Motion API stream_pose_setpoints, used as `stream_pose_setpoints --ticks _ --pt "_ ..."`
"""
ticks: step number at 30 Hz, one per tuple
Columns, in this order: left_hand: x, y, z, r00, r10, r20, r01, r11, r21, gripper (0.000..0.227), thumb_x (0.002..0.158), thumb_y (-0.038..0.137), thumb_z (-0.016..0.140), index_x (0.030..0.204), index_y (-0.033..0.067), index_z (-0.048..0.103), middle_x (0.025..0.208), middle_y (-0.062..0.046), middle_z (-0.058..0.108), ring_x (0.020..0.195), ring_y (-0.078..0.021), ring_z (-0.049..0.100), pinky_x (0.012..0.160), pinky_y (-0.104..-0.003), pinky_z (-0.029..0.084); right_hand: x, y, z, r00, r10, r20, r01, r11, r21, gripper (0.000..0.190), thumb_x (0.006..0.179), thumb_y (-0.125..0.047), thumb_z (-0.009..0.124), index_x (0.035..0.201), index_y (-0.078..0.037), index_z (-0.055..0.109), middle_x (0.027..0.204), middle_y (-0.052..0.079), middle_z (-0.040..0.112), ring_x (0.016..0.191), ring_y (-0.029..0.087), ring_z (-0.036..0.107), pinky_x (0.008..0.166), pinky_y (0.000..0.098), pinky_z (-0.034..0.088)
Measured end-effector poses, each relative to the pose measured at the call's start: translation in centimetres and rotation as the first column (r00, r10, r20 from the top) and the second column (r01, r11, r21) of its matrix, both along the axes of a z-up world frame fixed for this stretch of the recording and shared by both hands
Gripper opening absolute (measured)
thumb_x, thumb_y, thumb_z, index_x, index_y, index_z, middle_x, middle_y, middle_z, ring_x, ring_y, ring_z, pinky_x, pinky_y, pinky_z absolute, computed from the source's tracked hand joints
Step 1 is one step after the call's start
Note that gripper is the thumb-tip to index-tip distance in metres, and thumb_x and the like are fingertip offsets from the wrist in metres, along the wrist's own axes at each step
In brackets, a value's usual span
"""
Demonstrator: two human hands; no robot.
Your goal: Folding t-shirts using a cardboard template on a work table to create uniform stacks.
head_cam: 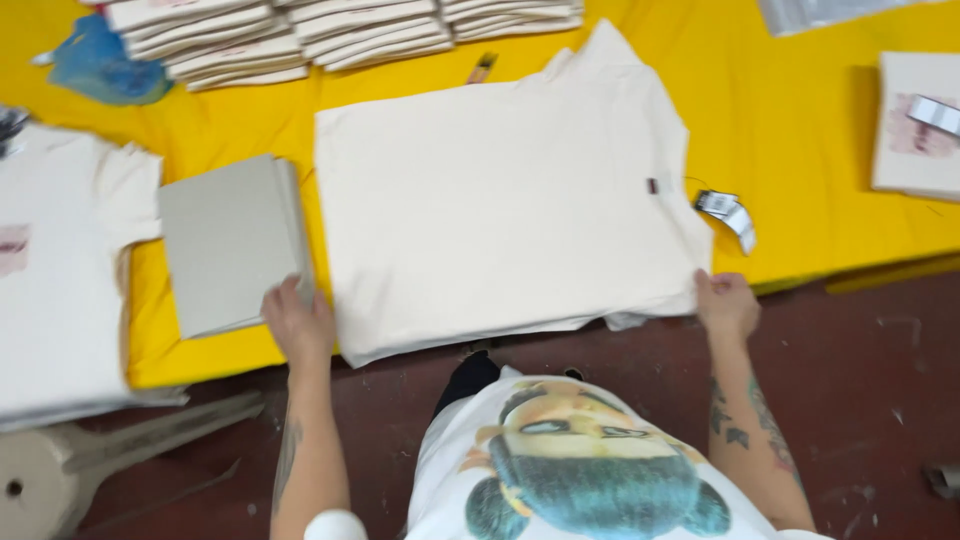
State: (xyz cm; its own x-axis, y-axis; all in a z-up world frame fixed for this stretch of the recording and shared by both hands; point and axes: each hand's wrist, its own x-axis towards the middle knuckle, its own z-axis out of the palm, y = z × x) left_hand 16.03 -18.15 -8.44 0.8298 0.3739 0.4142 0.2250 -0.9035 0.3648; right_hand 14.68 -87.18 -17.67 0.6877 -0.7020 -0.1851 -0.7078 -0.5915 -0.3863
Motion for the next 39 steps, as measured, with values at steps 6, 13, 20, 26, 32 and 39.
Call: stream_pose_setpoints --ticks 6,13,20,26,32,39 --pt "7.5 7.3 -3.2 0.956 0.179 -0.234 -0.168 0.983 0.068 0.078 0.085 0.045 0.071 0.149 0.0082 0.044 0.141 -0.029 0.046 0.122 -0.0474 0.047 0.103 -0.057 0.042 1.9 4.1 3.1 0.889 0.335 0.312 -0.099 0.806 -0.584 0.017 0.089 -0.014 0.074 0.105 -0.017 0.073 0.100 0.010 0.071 0.090 0.041 0.067 0.072 0.0557 0.047" --pt "11.0 5.3 -1.1 0.787 0.229 -0.573 -0.209 0.973 0.101 0.061 0.094 0.035 0.064 0.147 0.0183 0.040 0.126 -0.015 0.050 0.109 -0.0362 0.045 0.084 -0.048 0.048 3.7 10.7 4.2 0.625 0.657 0.422 -0.303 0.702 -0.644 0.017 0.102 -0.005 0.069 0.113 0.006 0.077 0.111 0.023 0.073 0.100 0.042 0.061 0.087 0.0509 0.046" --pt "10.4 6.2 0.9 0.754 0.135 -0.643 -0.194 0.981 -0.021 0.069 0.095 0.032 0.061 0.155 0.0141 0.033 0.138 -0.016 0.048 0.120 -0.0354 0.044 0.095 -0.049 0.046 4.2 14.3 4.6 0.701 0.592 0.398 -0.193 0.695 -0.692 0.026 0.103 -0.014 0.076 0.120 0.004 0.069 0.126 0.027 0.057 0.111 0.048 0.056 0.094 0.0596 0.040" --pt "10.5 8.6 -3.7 0.936 0.010 -0.351 0.016 0.997 0.071 0.033 0.078 0.022 0.063 0.105 0.0034 0.064 0.102 -0.024 0.067 0.102 -0.0438 0.060 0.097 -0.052 0.042 4.1 12.9 3.9 0.783 0.538 0.314 -0.191 0.687 -0.701 0.036 0.099 -0.029 0.068 0.124 -0.003 0.068 0.124 0.024 0.061 0.114 0.043 0.057 0.090 0.0562 0.039" --pt "10.2 12.8 -3.6 0.892 0.047 -0.450 -0.071 0.997 -0.035 0.039 0.099 0.019 0.049 0.124 0.0002 0.073 0.104 -0.027 0.072 0.098 -0.0449 0.071 0.085 -0.052 0.057 4.1 10.6 3.6 0.863 0.309 0.400 -0.137 0.905 -0.404 0.037 0.108 -0.034 0.059 0.136 -0.011 0.061 0.136 0.014 0.055 0.133 0.033 0.056 0.112 0.0522 0.036" --pt "10.2 -1.1 7.3 0.968 -0.143 -0.204 0.174 0.975 0.139 0.027 0.096 0.011 0.052 0.113 0.0047 0.072 0.092 -0.020 0.074 0.091 -0.0410 0.074 0.081 -0.052 0.058 5.5 13.0 7.8 0.826 0.284 0.488 -0.208 0.956 -0.205 0.047 0.100 -0.032 0.070 0.138 -0.007 0.059 0.137 0.024 0.059 0.134 0.040 0.054 0.113 0.0666 0.028"
